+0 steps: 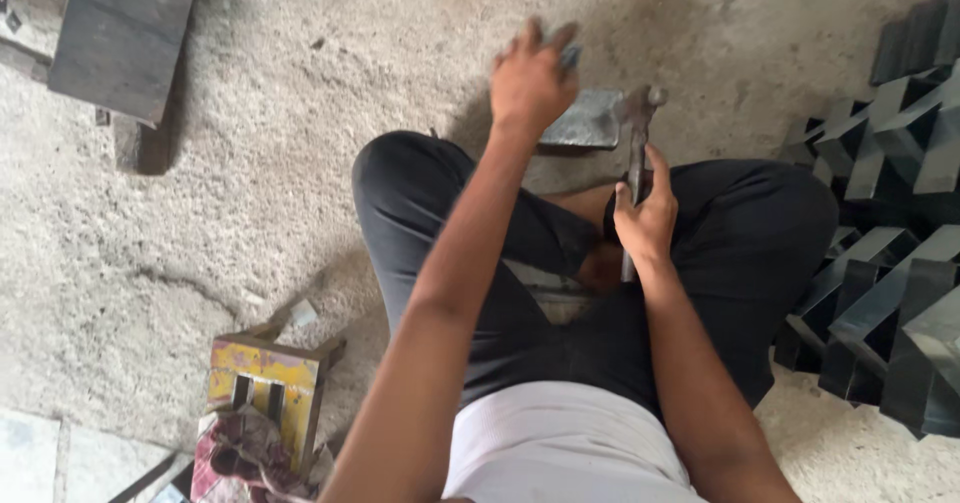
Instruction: The person sits cross-legged on the floor and uses a hammer to strike a small metal box placed on a metal block. They repeatedly hit the box to shape it, occasionally adjusting its position or flipping it over to work on different sides.
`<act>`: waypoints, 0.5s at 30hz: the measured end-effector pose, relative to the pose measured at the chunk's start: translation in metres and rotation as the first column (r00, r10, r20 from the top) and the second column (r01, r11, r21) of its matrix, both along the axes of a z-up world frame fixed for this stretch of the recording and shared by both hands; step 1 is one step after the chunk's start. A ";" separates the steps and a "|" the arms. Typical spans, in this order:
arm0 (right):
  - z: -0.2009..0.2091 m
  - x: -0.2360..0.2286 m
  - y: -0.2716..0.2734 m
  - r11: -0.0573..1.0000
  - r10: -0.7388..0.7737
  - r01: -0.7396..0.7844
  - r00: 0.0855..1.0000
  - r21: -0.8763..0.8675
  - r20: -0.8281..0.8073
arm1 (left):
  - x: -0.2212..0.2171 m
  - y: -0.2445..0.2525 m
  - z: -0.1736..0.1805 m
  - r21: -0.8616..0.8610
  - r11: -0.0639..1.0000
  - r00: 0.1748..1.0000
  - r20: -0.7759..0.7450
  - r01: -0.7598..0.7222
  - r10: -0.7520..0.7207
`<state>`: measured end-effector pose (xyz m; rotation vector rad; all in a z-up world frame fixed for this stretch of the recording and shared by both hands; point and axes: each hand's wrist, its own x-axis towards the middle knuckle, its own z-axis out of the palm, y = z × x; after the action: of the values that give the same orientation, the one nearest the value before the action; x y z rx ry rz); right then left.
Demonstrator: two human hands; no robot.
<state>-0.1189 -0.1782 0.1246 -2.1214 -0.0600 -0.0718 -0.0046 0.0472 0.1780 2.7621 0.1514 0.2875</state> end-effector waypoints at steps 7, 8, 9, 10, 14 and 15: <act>-0.016 0.020 0.011 0.952 0.147 0.091 0.704 0.294 -0.694 | 0.012 -0.010 0.005 -0.057 0.981 0.977 -0.101 0.184 -0.189; -0.020 0.021 0.010 0.950 0.126 0.117 0.705 0.290 -0.698 | 0.016 -0.010 0.003 -0.100 0.979 0.978 -0.094 0.177 -0.187; -0.025 0.024 0.011 0.947 0.105 0.144 0.706 0.287 -0.701 | 0.021 -0.008 0.002 -0.155 0.976 0.976 -0.135 0.152 -0.173; -0.030 0.025 0.013 0.946 0.086 0.165 0.705 0.281 -0.704 | 0.025 -0.006 0.000 -0.212 0.970 0.972 -0.175 0.118 -0.157; -0.062 0.032 0.022 0.983 0.075 -0.008 0.927 0.182 -0.368 | 0.027 -0.003 -0.008 -0.308 0.943 0.985 -0.071 0.130 -0.159; -0.071 0.039 0.024 0.989 0.130 -0.113 0.972 0.098 -0.197 | 0.024 -0.005 -0.010 -0.308 0.945 0.978 -0.135 0.110 -0.158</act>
<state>-0.0795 -0.1539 0.0532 -2.0235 -0.0644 0.2121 0.0195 0.0423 0.1676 2.4757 0.0405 0.0054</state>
